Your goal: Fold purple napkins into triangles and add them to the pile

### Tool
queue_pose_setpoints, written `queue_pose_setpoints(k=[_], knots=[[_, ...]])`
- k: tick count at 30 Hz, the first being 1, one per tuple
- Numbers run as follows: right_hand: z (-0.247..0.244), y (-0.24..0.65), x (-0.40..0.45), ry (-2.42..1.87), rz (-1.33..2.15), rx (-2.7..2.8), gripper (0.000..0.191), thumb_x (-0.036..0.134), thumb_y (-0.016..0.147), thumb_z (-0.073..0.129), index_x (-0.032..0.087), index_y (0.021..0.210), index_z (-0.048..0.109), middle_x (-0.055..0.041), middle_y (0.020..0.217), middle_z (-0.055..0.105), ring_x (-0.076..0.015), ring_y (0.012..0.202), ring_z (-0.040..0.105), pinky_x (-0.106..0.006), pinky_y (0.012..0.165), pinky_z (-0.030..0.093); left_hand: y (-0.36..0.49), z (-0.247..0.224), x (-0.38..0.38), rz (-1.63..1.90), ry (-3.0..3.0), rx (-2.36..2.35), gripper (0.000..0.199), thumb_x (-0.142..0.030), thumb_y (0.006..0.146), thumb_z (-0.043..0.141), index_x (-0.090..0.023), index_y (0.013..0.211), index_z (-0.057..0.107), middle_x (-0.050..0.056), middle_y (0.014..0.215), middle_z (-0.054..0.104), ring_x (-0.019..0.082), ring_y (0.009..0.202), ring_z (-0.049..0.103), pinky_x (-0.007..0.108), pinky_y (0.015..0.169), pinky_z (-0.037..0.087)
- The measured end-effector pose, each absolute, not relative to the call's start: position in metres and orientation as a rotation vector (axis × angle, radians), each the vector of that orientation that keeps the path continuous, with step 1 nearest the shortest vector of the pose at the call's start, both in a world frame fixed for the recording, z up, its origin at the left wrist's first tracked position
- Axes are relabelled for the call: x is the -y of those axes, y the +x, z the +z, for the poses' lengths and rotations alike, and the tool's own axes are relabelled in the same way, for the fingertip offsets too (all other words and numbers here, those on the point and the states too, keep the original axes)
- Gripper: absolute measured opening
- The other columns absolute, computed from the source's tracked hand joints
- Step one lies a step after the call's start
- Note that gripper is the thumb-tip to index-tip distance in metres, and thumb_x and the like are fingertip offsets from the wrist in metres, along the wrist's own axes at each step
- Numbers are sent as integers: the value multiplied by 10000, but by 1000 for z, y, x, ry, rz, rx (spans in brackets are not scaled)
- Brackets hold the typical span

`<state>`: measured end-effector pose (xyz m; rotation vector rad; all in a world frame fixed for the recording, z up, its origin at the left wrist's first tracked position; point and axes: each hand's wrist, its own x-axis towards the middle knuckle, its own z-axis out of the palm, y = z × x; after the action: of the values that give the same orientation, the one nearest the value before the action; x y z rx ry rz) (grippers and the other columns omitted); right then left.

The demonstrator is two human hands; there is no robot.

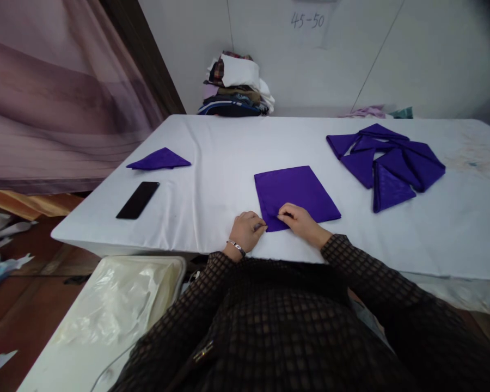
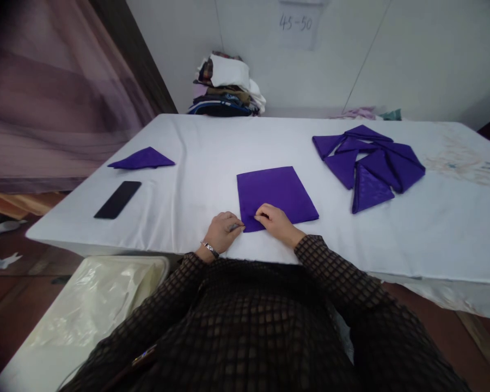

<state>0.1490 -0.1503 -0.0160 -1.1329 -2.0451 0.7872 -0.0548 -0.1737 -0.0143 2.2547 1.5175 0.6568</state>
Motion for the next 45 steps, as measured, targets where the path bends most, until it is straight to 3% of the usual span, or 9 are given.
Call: queue_pose_setpoints(k=[8, 14, 22, 35, 45], knots=[[-19, 153, 148, -1240, 1003, 1682, 160, 367, 806, 548, 210, 791, 575, 7, 744, 574, -148, 695, 504, -277, 666, 421, -59, -16, 176, 750, 2262, -1415, 95, -240, 780, 628, -255, 844, 697, 12, 857, 647, 175, 853, 574, 358, 816, 448], [-16, 151, 151, -1206, 1017, 1693, 154, 365, 815, 546, 216, 789, 576, 6, 736, 570, -148, 686, 507, -277, 654, 420, -65, -18, 185, 835, 2249, -1325, 264, -95, 747, 544, -238, 922, 683, 31, 926, 640, 175, 898, 572, 362, 847, 454], [-14, 148, 155, -1016, 872, 1907, 116, 256, 864, 505, 211, 792, 585, -18, 792, 597, -153, 738, 545, -287, 702, 427, -61, -16, 181, 663, 2343, -1404, 128, -255, 806, 617, -257, 902, 702, 27, 879, 643, 183, 866, 567, 368, 805, 446], [-19, 137, 161, -899, 726, 2086, 120, 167, 879, 504, 216, 832, 603, -34, 837, 613, -169, 813, 556, -314, 755, 445, -55, -19, 178, 1018, 2347, -1213, 129, -230, 864, 544, -197, 858, 669, 35, 798, 615, 144, 767, 569, 284, 685, 492], [-18, 137, 161, -906, 740, 2109, 117, 164, 876, 504, 209, 836, 603, -31, 832, 615, -167, 810, 557, -307, 755, 440, -51, -18, 178, 991, 2250, -1254, 125, -220, 875, 521, -188, 865, 641, 30, 790, 623, 135, 760, 584, 257, 685, 483]])
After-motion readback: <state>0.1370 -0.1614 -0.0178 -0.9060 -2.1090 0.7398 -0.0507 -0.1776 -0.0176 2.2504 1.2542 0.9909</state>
